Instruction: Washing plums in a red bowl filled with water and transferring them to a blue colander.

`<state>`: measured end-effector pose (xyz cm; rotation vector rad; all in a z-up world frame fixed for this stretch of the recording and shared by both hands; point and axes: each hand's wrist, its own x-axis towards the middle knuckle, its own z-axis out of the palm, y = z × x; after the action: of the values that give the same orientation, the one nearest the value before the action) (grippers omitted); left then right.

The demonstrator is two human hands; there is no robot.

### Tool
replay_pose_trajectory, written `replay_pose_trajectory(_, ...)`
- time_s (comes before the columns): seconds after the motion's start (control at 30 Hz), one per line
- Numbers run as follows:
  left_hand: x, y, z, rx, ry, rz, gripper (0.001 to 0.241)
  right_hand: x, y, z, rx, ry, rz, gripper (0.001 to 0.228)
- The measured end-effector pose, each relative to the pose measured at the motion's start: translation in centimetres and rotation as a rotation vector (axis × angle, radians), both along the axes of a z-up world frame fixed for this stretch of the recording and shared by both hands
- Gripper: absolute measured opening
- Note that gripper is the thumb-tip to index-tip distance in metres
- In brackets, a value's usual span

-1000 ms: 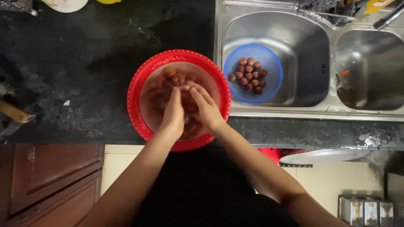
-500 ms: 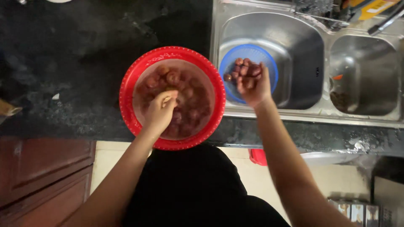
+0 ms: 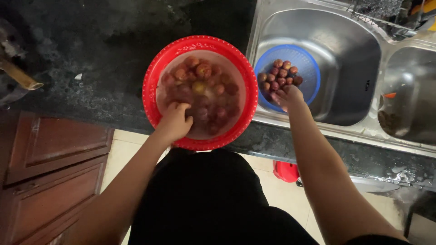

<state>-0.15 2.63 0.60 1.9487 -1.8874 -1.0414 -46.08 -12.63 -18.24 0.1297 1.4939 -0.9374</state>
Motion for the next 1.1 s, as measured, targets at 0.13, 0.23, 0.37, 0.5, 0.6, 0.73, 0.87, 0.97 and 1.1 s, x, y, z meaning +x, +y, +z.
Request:
replay_pose_trajectory(0.13,-1.9,0.5,1.0,-0.341,-0.160,-0.044,0.047,6.7,2.8,10.8,-0.492,0.404,0.018,0.014)
replay_pose_trajectory(0.23,-3.1,0.1,3.5,-0.371,-0.021,-0.046,0.037,14.6,6.8,21.2,-1.021,0.629,0.285,0.009)
replay_pose_trajectory(0.37,-3.7,0.4,3.3,-0.087,-0.052,-0.214,0.049,20.3,10.6,24.8,-1.273,1.004,1.244,0.038)
replay_pose_trajectory(0.5,-2.0,0.8,2.1,-0.175,-0.096,-0.337,0.058,23.2,12.6,24.2,-1.201,1.500,1.772,0.049)
replay_pose_trajectory(0.6,-0.9,0.8,0.1,-0.089,-0.016,-0.311,0.059,24.2,12.3,24.0,-0.931,1.389,1.965,0.062)
replay_pose_trajectory(0.73,-1.2,-0.3,-0.5,-0.091,0.052,-0.251,0.054,24.6,11.3,20.6,-0.883,1.265,1.942,0.070)
replay_pose_trajectory(0.87,-2.5,-1.6,-2.4,-0.148,0.277,-0.008,0.043,26.1,10.2,19.1,-0.702,1.236,1.667,0.068)
replay_pose_trajectory(0.97,-2.9,-3.0,-6.0,-0.161,0.415,0.131,0.038,27.1,9.6,17.1,-0.528,1.002,1.151,0.060)
replay_pose_trajectory(1.1,-3.6,-3.1,-3.1,0.016,0.411,0.359,0.038,28.5,11.1,15.9,-0.744,0.788,0.808,0.046)
